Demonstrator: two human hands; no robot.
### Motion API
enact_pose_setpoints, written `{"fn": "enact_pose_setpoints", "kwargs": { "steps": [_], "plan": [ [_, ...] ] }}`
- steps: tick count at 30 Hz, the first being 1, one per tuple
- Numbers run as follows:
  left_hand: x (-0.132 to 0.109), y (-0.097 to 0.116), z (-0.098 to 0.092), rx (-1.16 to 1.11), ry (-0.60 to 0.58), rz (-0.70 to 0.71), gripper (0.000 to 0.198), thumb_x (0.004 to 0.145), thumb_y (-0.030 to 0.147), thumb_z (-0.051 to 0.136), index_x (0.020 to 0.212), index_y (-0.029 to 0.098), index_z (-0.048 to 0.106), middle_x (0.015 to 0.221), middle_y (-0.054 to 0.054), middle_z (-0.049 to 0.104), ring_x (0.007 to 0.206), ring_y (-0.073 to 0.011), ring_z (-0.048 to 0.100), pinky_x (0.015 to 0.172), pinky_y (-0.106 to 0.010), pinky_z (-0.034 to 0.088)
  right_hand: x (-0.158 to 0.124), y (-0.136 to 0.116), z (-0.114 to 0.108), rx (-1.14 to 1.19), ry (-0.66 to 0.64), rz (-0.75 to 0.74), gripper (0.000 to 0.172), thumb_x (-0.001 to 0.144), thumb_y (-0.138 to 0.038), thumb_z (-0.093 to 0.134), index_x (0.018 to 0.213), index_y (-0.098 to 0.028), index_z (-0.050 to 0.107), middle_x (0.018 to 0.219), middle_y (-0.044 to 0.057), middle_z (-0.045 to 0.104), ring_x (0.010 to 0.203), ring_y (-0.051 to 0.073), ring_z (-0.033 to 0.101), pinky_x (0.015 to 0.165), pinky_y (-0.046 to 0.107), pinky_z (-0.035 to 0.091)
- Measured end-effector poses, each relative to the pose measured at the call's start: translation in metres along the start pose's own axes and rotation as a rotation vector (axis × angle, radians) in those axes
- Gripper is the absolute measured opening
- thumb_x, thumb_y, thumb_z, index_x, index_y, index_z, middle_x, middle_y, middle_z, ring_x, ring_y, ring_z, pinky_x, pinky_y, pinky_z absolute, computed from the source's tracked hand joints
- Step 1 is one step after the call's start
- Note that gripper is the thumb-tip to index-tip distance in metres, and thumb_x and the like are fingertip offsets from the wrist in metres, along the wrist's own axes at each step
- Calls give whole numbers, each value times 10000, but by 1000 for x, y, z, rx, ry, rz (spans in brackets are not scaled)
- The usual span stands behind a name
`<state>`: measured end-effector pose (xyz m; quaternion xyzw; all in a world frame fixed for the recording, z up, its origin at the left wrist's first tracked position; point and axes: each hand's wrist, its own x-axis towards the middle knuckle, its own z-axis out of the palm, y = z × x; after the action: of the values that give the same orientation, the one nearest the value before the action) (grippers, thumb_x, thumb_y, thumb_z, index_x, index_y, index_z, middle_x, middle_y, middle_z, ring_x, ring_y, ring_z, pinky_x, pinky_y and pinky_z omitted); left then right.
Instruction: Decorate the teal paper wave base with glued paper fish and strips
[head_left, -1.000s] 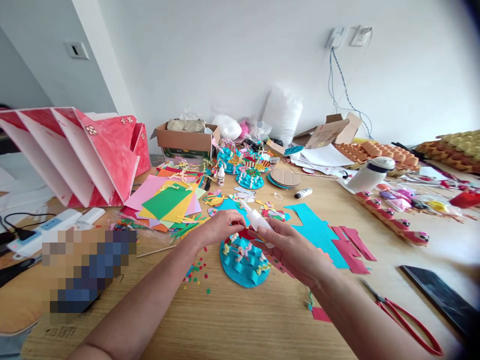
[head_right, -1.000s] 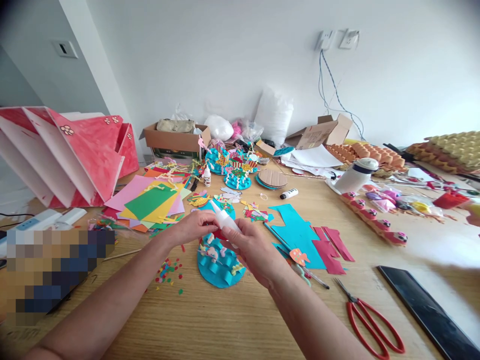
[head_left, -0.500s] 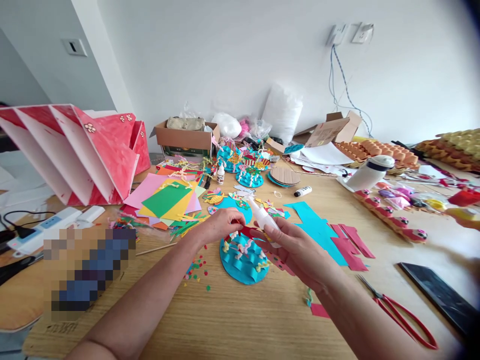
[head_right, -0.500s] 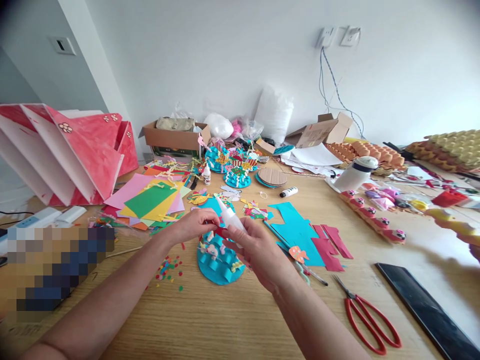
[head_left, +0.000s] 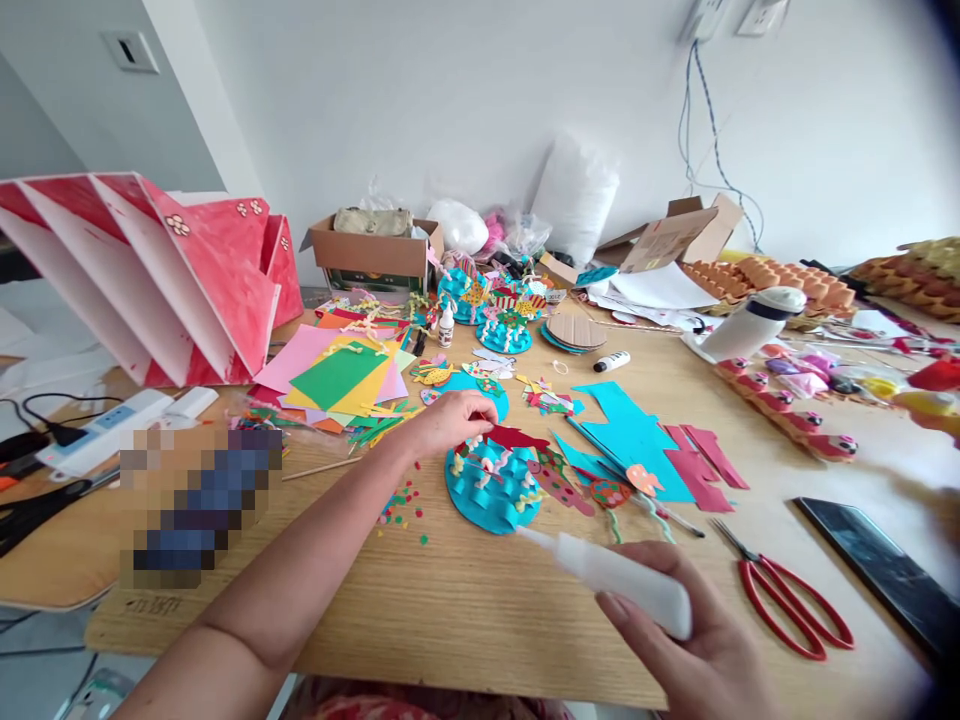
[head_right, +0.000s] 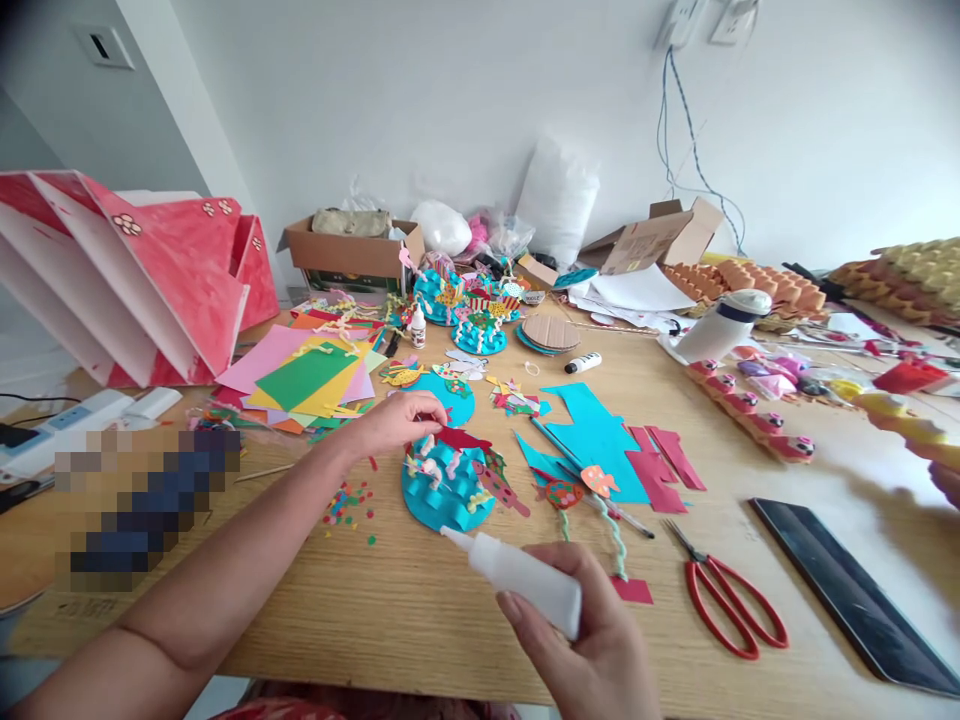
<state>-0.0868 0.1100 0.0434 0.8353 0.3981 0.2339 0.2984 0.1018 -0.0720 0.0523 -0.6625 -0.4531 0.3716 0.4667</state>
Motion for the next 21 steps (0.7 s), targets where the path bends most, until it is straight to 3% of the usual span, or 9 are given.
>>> {"fn": "enact_pose_setpoints", "kwargs": {
  "steps": [4, 9, 16, 21],
  "plan": [
    [1, -7, 2, -7, 20, 8, 88, 721, 130, 534, 713, 159, 617, 766, 6, 582, 683, -111, 539, 608, -194, 395, 14, 28, 32, 142, -74, 27, 293, 590, -397, 687, 749, -202, 538, 601, -12, 551, 554, 142, 512, 482, 232, 432],
    [2, -13, 4, -21, 47, 27, 75, 721, 144, 544, 708, 163, 615, 750, 13, 581, 663, -105, 541, 595, -193, 391, 24, 49, 52, 150, -41, -45, 284, 644, -366, 657, 846, -203, 543, 765, 32, 610, 697, 186, 561, 607, 294, 473],
    [2, -13, 5, -16, 43, 33, 78, 723, 149, 544, 720, 158, 621, 763, 8, 587, 677, -109, 541, 608, -193, 393, 25, 55, 60, -80, -60, -155, 316, 697, -391, 600, 935, -187, 558, 841, 56, 642, 698, 187, 572, 597, 279, 458],
    [3, -13, 6, -31, 43, 40, 77, 717, 143, 539, 703, 156, 614, 727, 9, 578, 689, -115, 544, 609, -189, 398, 25, 46, 60, -243, -54, -236, 280, 718, -409, 568, 895, -192, 574, 757, 25, 645, 597, 154, 549, 527, 240, 428]
  ]
}}
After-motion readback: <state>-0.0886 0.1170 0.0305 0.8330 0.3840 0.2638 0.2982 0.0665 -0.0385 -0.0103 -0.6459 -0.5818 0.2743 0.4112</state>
